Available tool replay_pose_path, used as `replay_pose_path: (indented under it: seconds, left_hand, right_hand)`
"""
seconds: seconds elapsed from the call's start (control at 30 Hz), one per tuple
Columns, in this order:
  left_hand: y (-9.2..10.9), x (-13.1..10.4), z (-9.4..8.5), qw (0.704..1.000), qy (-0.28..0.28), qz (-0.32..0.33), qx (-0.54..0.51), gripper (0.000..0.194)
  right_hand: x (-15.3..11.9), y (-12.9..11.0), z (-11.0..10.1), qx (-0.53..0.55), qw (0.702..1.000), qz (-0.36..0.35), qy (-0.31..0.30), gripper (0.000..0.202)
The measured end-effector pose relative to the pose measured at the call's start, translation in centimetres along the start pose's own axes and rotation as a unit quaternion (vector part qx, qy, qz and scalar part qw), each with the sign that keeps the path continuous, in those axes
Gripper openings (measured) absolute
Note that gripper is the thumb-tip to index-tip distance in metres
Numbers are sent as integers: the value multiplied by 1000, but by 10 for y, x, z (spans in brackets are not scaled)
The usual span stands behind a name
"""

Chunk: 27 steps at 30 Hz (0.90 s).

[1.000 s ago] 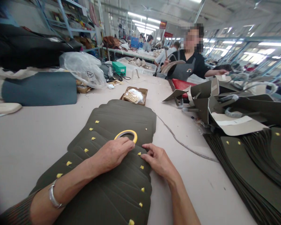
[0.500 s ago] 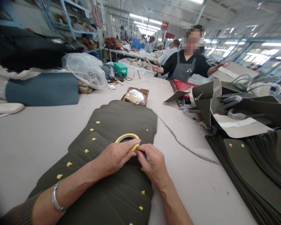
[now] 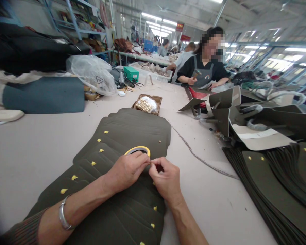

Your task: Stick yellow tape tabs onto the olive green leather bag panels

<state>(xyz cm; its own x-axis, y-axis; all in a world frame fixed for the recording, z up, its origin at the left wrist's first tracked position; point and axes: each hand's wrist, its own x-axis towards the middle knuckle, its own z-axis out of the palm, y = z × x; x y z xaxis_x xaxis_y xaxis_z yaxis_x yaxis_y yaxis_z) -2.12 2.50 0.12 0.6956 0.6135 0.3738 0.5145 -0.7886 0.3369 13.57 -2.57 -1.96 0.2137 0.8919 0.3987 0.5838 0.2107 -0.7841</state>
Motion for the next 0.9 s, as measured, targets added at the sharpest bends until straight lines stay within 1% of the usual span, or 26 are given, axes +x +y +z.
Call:
replay_pose_path:
  seconds: [0.03, 0.07, 0.13, 0.17, 0.23, 0.3, 0.37, 0.47, 0.6, 0.73, 0.8, 0.9]
  left_hand:
    - [3, 0, 0, 1000, 11, 7, 13, 20]
    - [6, -1, 0, 999, 23, 19, 21, 21]
    - [10, -3, 0, 998, 44, 47, 27, 23]
    - [11, -3, 1, 997, 49, 56, 30, 23]
    - [7, -3, 3, 996, 44, 50, 56, 21]
    - [-1, -1, 7, 994, 15, 25, 103, 16]
    - [-9, 2, 10, 989, -29, 8, 143, 13]
    - [-15, 5, 13, 984, -69, 0, 165, 14]
    - [-12, 4, 13, 986, -79, -1, 148, 17]
    - [-9, 2, 12, 986, -88, -9, 138, 17]
    - [-9, 2, 12, 986, -92, -12, 136, 17]
    - [-9, 3, 12, 987, -93, -10, 134, 17]
  right_hand:
    - [2, 1, 0, 61, 996, 66, -5, 11]
    - [4, 3, 0, 121, 984, 130, -5, 13]
    - [9, 9, -3, 212, 951, 224, 3, 18]
    - [12, 14, -6, 233, 940, 251, 7, 21]
    - [15, 23, -13, 232, 933, 274, -4, 27]
    - [15, 32, -19, 206, 940, 270, -36, 34]
    - [14, 38, -23, 181, 947, 258, -62, 39]
    - [12, 43, -22, 143, 957, 241, -78, 40]
    - [13, 41, -17, 47, 975, 199, -85, 36]
    - [15, 35, -14, -75, 987, 114, -87, 26]
    - [15, 34, -12, -111, 988, 75, -79, 23]
    - [17, 33, -8, -136, 987, 46, -70, 21]
